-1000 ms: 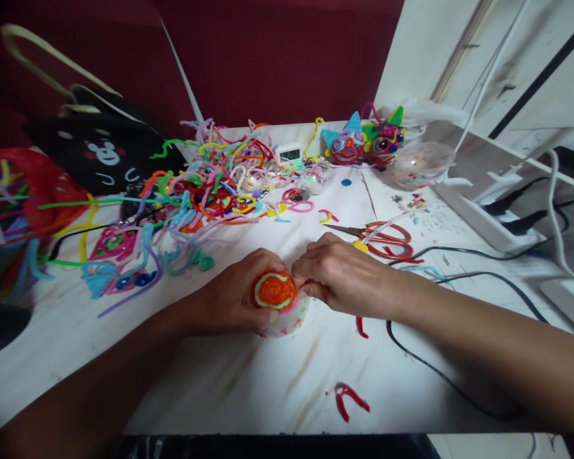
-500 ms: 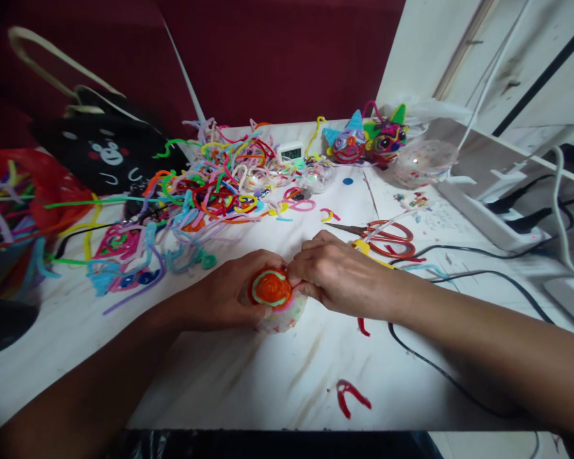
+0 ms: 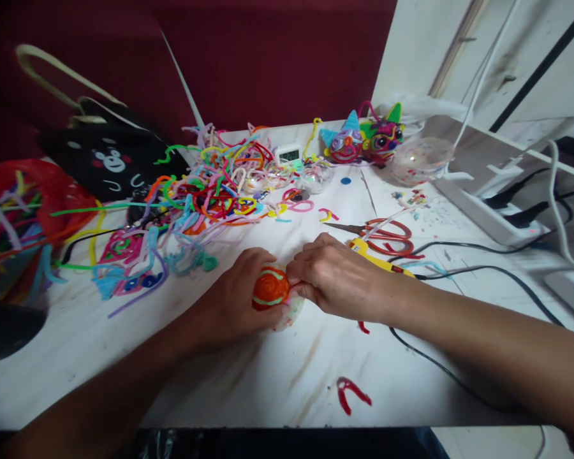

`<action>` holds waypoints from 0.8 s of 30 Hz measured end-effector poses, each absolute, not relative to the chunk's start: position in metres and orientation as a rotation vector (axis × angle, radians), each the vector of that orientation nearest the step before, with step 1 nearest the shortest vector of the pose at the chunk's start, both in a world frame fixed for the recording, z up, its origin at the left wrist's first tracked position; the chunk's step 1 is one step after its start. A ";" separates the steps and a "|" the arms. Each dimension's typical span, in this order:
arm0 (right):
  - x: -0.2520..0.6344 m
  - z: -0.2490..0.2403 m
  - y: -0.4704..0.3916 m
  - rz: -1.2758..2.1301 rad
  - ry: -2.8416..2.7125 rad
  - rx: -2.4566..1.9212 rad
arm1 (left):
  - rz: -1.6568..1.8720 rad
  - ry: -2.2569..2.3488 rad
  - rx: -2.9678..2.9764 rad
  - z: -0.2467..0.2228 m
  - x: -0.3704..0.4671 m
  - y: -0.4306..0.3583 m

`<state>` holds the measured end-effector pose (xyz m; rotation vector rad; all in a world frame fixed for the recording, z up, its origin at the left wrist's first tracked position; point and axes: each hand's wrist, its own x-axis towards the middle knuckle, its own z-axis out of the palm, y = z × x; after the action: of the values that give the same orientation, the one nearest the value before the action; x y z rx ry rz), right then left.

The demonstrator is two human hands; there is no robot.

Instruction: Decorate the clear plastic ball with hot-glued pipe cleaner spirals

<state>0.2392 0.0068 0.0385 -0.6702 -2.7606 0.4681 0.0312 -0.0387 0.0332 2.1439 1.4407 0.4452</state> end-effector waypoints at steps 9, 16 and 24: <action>0.242 0.040 0.011 0.529 -2.718 -0.546 | 0.422 1.460 2.036 0.038 0.028 -0.031; 0.247 0.058 0.007 0.444 -2.648 -0.499 | 0.591 1.341 2.094 0.043 0.020 -0.033; 0.244 0.063 -0.001 0.183 -2.666 -0.528 | 0.658 1.224 2.082 0.043 0.021 -0.033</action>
<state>0.2445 -0.0011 0.0627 -0.5283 -2.6658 0.1828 0.0206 -0.0334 0.0430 2.0820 1.2238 0.6577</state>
